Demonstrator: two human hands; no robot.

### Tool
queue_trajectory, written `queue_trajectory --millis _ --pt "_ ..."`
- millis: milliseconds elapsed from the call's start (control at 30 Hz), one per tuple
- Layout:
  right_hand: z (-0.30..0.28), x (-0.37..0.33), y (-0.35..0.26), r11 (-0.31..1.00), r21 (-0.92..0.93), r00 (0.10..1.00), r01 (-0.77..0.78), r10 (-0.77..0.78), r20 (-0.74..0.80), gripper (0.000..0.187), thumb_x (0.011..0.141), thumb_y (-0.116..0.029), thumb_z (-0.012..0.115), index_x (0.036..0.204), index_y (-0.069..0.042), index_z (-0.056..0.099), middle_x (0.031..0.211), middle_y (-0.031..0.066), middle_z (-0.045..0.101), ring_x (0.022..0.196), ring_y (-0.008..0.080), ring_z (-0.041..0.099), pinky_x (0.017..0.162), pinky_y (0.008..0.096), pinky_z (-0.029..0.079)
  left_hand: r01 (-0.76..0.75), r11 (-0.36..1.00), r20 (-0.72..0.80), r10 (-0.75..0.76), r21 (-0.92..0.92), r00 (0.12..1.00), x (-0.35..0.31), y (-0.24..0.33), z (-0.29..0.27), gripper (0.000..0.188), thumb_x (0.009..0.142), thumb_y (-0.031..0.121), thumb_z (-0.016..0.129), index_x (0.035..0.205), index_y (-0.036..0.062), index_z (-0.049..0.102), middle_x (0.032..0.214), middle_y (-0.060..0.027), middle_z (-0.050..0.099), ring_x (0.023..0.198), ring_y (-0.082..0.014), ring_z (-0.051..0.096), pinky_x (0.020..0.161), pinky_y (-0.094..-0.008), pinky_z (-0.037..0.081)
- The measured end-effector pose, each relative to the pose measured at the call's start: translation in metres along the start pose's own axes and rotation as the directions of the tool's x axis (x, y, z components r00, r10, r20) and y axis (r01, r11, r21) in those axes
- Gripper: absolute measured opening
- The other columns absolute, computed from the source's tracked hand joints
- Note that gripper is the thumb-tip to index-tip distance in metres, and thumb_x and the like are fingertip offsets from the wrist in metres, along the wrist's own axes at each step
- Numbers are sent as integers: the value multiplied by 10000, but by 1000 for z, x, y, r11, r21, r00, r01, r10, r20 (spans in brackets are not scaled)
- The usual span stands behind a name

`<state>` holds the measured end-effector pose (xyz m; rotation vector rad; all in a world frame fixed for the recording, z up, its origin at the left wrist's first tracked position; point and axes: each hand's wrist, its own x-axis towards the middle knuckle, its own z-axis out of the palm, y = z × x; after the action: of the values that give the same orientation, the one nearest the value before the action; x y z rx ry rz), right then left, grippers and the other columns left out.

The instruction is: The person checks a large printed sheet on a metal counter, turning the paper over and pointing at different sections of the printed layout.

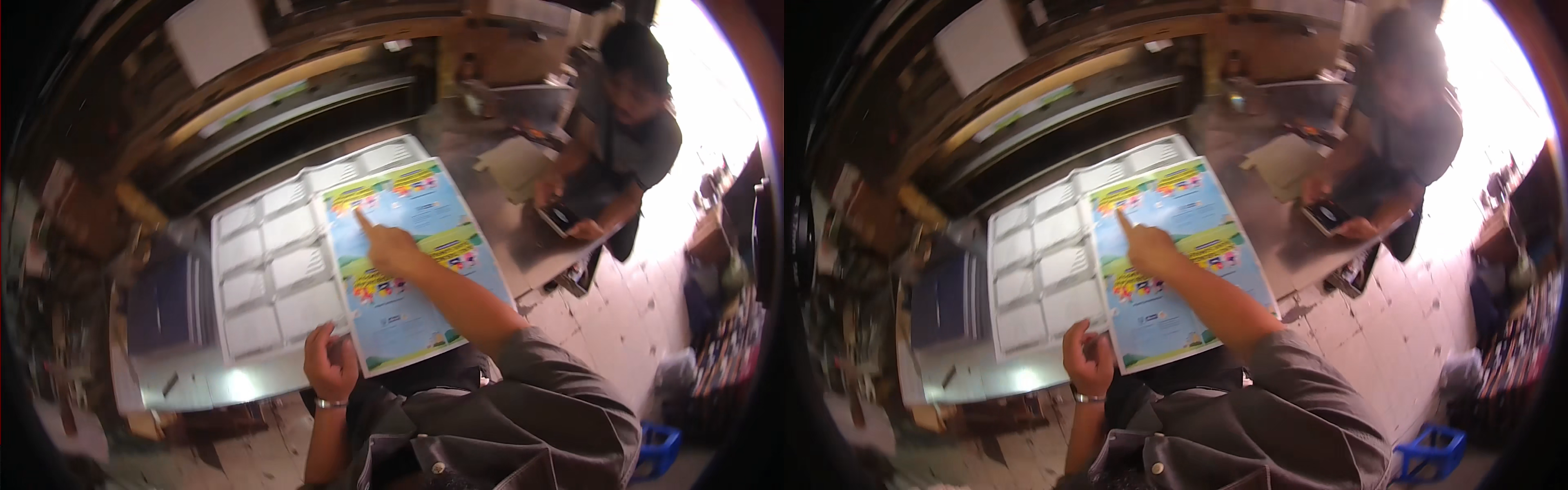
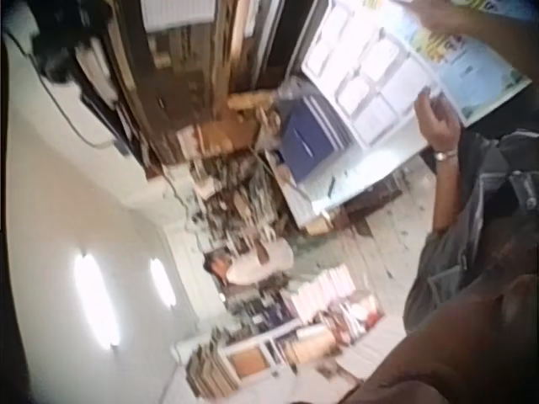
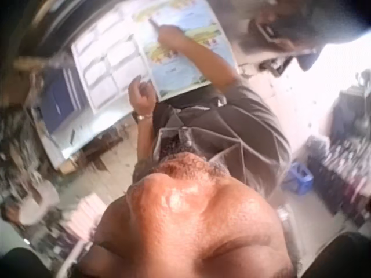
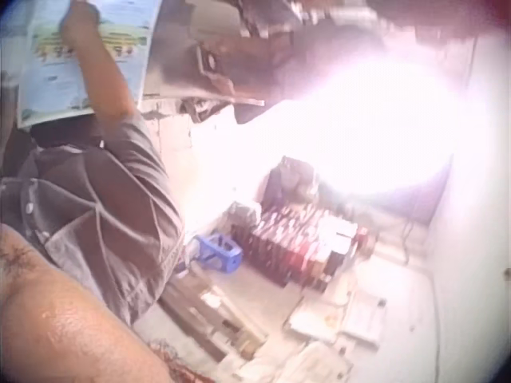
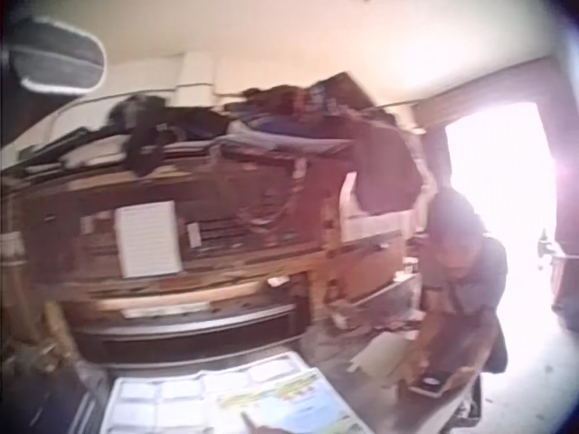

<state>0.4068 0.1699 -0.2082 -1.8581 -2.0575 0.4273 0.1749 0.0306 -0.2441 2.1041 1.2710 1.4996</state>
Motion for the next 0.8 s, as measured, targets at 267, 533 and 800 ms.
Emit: queue_trajectory --millis 267,533,800 --pt "-52 -88 3 873 483 988 72 3 -154 883 818 -102 753 1581 -144 311 1097 142 632 985 254 633 893 367 517 36 999 -71 -33 31 997 6 5 -13 364 831 95 694 1182 20 639 1104 -156 675 793 -273 668 716 -357 563" --pt "-77 -219 80 969 205 938 -136 192 -288 829 787 -23 720 1541 -98 382 869 85 635 778 173 613 733 318 502 80 997 136 -81 16 987 3 11 -18 378 846 150 713 1206 57 647 756 -51 651 639 -215 646 578 -344 507" --pt "-62 -267 102 871 259 887 -417 452 -92 908 828 -154 775 1573 -80 262 776 127 696 742 251 683 682 373 516 201 978 170 -208 60 963 5 15 -17 432 881 217 703 1283 81 624 680 -10 671 537 -186 631 525 -312 495"
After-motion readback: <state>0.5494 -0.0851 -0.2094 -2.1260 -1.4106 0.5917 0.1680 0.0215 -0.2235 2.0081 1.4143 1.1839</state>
